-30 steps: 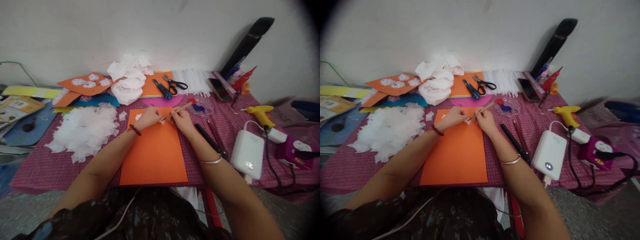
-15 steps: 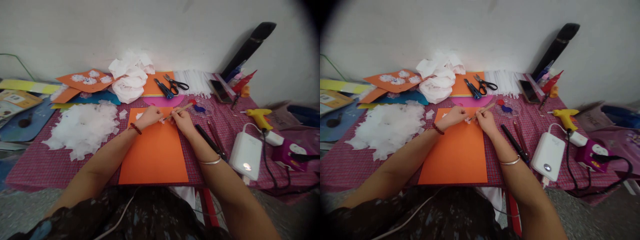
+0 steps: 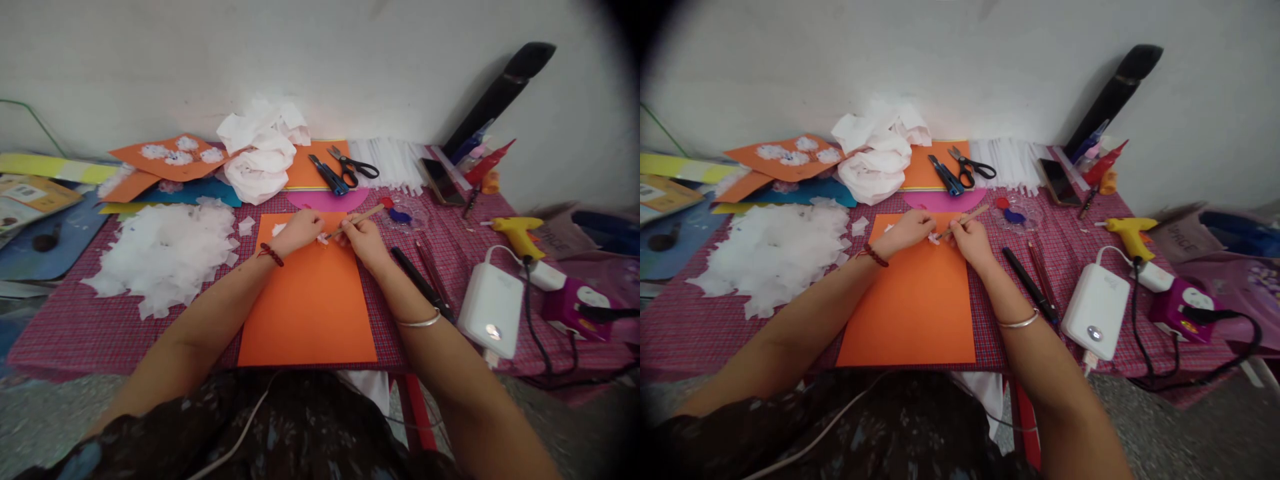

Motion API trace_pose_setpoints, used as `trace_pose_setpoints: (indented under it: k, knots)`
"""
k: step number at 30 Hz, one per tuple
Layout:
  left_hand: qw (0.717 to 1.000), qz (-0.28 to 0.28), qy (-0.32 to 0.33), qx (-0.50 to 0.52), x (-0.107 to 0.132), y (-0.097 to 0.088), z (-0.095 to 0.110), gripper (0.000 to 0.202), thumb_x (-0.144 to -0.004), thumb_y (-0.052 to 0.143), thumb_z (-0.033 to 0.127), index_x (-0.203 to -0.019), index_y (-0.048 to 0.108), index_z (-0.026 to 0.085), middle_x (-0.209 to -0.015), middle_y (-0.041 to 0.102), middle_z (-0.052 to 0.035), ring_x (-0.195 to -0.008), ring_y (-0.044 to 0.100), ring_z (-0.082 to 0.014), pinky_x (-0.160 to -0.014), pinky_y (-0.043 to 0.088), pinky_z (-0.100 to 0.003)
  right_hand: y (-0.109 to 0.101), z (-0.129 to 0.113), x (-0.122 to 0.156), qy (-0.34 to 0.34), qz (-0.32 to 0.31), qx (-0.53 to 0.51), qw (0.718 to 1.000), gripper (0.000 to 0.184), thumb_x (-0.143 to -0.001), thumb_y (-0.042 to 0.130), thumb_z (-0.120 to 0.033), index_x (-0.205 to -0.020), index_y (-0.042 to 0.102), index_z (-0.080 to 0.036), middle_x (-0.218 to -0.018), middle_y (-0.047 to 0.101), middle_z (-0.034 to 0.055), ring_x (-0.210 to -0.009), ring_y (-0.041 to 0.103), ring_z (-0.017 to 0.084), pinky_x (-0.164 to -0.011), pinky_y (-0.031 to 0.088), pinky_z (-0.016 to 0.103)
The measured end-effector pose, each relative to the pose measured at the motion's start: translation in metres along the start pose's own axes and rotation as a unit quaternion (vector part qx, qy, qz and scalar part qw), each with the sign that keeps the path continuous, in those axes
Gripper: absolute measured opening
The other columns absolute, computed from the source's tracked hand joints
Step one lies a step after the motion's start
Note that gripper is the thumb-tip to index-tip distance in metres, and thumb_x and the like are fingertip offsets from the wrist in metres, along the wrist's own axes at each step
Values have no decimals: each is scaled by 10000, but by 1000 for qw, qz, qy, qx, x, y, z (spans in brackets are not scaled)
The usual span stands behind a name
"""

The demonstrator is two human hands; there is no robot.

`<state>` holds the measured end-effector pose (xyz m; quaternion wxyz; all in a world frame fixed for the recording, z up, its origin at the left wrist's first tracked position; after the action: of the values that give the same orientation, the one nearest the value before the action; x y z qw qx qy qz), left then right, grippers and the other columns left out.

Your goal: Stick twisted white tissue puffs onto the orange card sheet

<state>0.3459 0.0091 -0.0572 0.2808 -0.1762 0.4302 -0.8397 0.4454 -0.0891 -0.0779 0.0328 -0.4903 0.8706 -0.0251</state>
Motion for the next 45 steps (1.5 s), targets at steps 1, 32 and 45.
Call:
trace_pose_setpoints:
  k: [1,32,45]
  knots:
    - [1000,-9,4,-10,0,-1,0,225,-780,441,146,-586,554,147,-552,489,-8,-549,419,-128,-532,278,-270,-3,1,0,8,16,-12,1000,202,-819,587,-371,-736,524,-199,-555,601,-28,-457,536,93,-470,411,209]
    - [992,-81,64,-79,9,-4,6,160,-740,567,250,-705,668,131,-683,659,-45,-620,552,-141,-559,332,-251,-4,1,-3,-4,-8,-17,1000,196,-816,597,-361,-729,524,-202,-548,600,-26,-429,513,84,-445,386,205]
    - [993,-110,40,-3,8,-6,4,213,-783,447,220,-622,568,148,-610,605,-34,-548,539,-128,-515,341,-234,6,-4,-4,-20,-12,13,1000,186,-836,599,-336,-733,550,-189,-603,643,-1,-468,532,93,-483,410,216]
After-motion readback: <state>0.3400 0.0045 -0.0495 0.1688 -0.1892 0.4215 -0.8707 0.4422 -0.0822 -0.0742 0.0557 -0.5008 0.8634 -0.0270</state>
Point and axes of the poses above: each hand's wrist, its own x-axis away from the middle knuckle, its own y-axis out of the palm, z = x × y, the point moved 8 cm from there along -x, towards the middle knuckle
